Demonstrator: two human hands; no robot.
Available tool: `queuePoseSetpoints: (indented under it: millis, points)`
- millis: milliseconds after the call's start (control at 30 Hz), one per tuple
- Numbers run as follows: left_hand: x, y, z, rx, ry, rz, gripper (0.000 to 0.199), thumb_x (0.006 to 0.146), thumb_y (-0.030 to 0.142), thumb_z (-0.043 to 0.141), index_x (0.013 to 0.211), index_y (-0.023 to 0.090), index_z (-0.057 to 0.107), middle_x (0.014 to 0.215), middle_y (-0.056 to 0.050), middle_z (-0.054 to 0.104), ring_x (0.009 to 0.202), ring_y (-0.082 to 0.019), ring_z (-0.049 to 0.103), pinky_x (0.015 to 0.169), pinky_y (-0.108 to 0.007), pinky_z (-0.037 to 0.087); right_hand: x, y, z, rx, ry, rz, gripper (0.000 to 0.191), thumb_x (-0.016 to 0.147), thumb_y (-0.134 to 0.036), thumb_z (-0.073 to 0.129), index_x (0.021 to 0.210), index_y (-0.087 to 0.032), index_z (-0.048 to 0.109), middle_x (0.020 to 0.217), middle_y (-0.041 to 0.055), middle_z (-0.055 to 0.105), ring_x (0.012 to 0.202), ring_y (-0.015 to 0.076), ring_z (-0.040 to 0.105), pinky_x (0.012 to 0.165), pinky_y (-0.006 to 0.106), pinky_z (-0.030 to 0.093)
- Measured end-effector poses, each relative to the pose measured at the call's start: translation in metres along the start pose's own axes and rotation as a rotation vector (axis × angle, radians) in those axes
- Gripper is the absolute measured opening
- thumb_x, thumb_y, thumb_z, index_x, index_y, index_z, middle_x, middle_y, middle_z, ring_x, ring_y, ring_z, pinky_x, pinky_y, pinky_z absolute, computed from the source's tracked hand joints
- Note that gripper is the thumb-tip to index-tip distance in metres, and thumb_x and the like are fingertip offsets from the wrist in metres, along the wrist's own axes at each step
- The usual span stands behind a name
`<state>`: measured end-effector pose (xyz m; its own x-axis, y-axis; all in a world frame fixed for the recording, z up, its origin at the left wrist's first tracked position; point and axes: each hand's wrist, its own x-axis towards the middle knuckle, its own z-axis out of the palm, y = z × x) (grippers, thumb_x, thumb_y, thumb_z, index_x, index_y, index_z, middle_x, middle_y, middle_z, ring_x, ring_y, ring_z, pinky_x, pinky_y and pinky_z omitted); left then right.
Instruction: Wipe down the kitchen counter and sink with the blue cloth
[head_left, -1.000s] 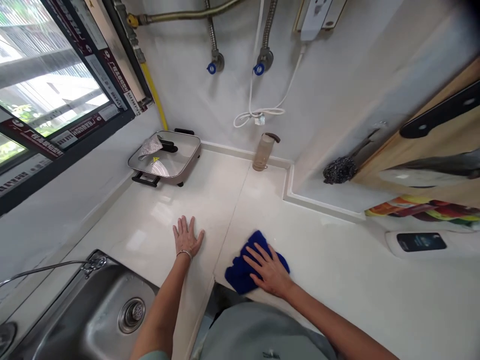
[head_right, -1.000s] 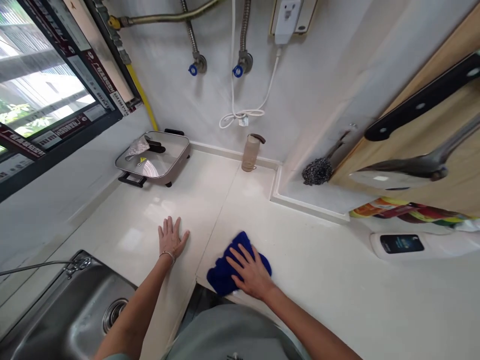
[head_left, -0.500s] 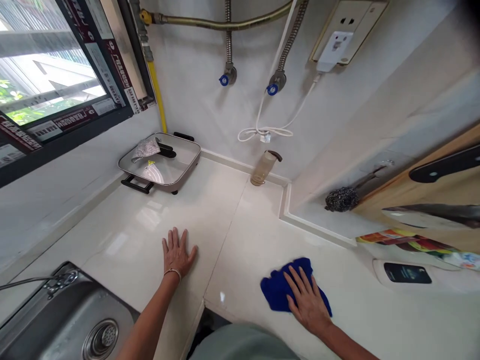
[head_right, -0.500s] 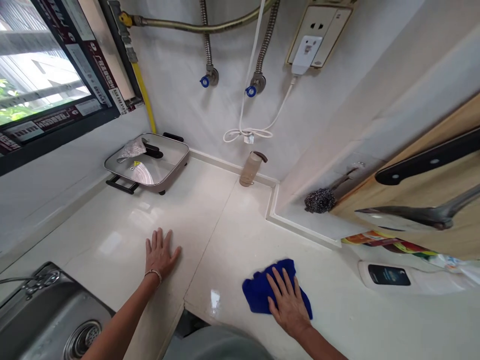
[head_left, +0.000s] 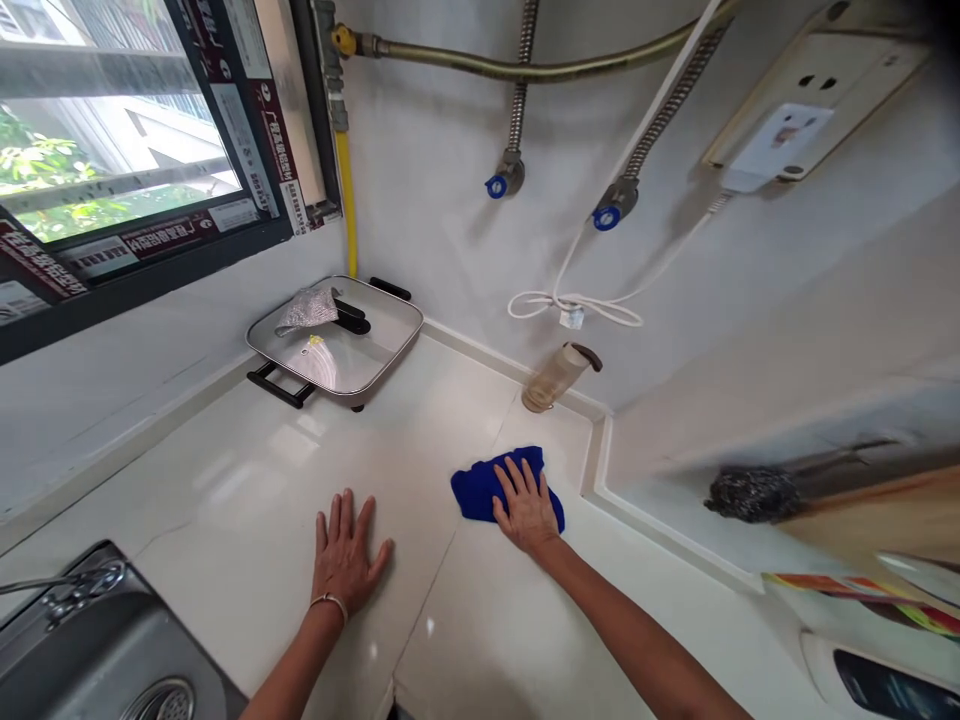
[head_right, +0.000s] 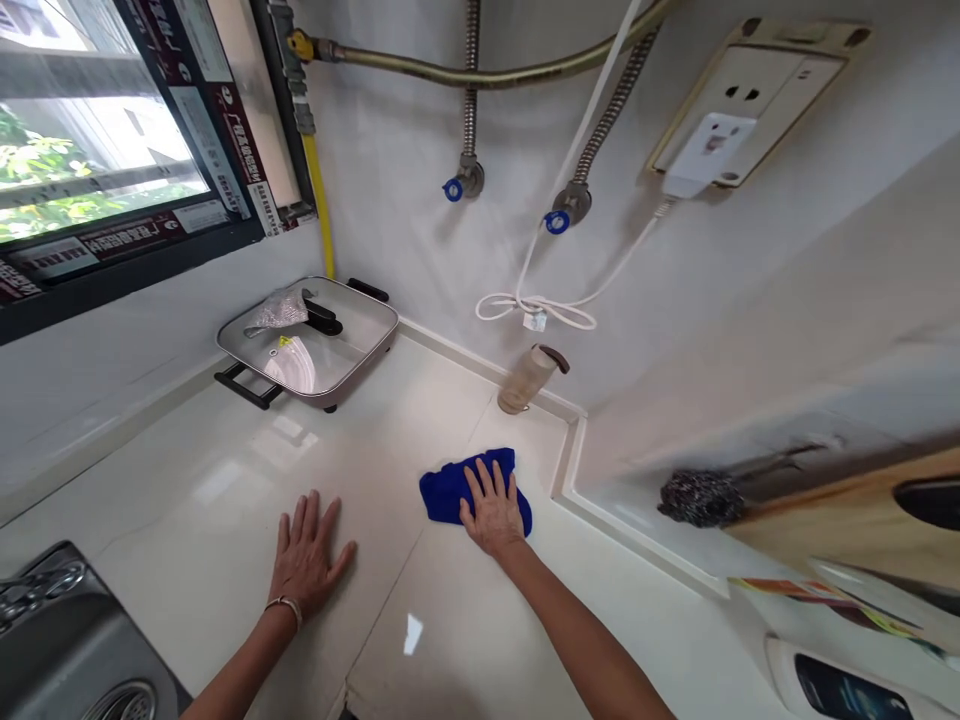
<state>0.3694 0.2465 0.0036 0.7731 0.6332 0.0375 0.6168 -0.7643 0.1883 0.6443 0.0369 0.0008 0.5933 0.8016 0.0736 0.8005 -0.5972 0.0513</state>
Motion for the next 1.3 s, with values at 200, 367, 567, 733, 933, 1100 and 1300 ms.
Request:
queuePoseSetpoints:
  millis: [200,367,567,733,933,1100,1300]
  points:
    - [-0.001,-0.003,0.003,0.008,0.014,0.016,0.072,0.088,0.055,0.045,0.150,0.021,0.034,0.165,-0.018,0.017,0.153,-0.034,0.010,0.123,-0.061,0.015,0.063,0.002,0.006,0.042,0.007,-0.042,0.062,0.093,-0.044,0.037,0.152,-0.024,0.031,0.162,0.0054,0.027,0.149,0.0340,0.018,0.119,0.058,0.016]
    - [-0.001,-0.004,0.004,0.025,0.072,0.056,0.071,0.090,0.053,0.047,0.152,0.022,0.029,0.165,-0.017,0.017,0.153,-0.035,0.011,0.121,-0.063,0.021,0.119,0.009,0.008,0.040,-0.023,-0.076,0.061,0.095,-0.048,0.031,0.152,-0.028,0.030,0.162,0.0018,0.027,0.149,0.0316,0.017,0.120,0.058,0.015]
    - [-0.002,-0.004,0.002,0.062,0.083,0.058,0.071,0.090,0.053,0.049,0.152,0.024,0.029,0.165,-0.016,0.018,0.152,-0.035,0.016,0.120,-0.063,0.024,0.181,0.020,0.012,0.045,-0.037,-0.022,0.060,0.096,-0.048,0.028,0.152,-0.028,0.030,0.162,0.0008,0.029,0.148,0.0305,0.018,0.119,0.059,0.018]
    - [-0.002,-0.003,-0.001,0.039,0.045,0.031,0.070,0.089,0.056,0.048,0.151,0.025,0.032,0.165,-0.015,0.019,0.151,-0.035,0.018,0.121,-0.061,0.022,0.189,0.013,0.013,0.047,-0.039,0.044,0.061,0.097,-0.047,0.023,0.153,-0.023,0.028,0.162,0.0069,0.027,0.147,0.0340,0.018,0.116,0.063,0.019]
    - [-0.002,-0.001,-0.002,-0.011,0.030,-0.006,0.069,0.089,0.055,0.048,0.149,0.023,0.036,0.164,-0.016,0.021,0.152,-0.035,0.017,0.122,-0.062,0.019,0.111,-0.012,0.002,-0.004,-0.057,0.077,0.061,0.098,-0.046,0.023,0.154,-0.024,0.025,0.163,0.0057,0.025,0.148,0.0334,0.017,0.117,0.061,0.018]
    - [-0.002,0.000,-0.002,-0.022,0.028,-0.019,0.070,0.089,0.056,0.047,0.149,0.022,0.036,0.164,-0.017,0.021,0.152,-0.035,0.016,0.123,-0.061,0.017,0.012,-0.030,-0.005,0.035,-0.055,0.004,0.061,0.097,-0.048,0.026,0.154,-0.025,0.027,0.164,0.0033,0.024,0.150,0.0316,0.016,0.119,0.058,0.016]
    - [-0.001,-0.001,-0.002,0.004,0.015,-0.031,0.071,0.089,0.057,0.045,0.149,0.021,0.036,0.164,-0.017,0.020,0.152,-0.035,0.015,0.123,-0.059,0.015,-0.101,-0.045,-0.004,0.058,0.021,-0.053,0.061,0.097,-0.049,0.031,0.154,-0.029,0.023,0.164,0.0005,0.022,0.150,0.0310,0.018,0.120,0.057,0.018]
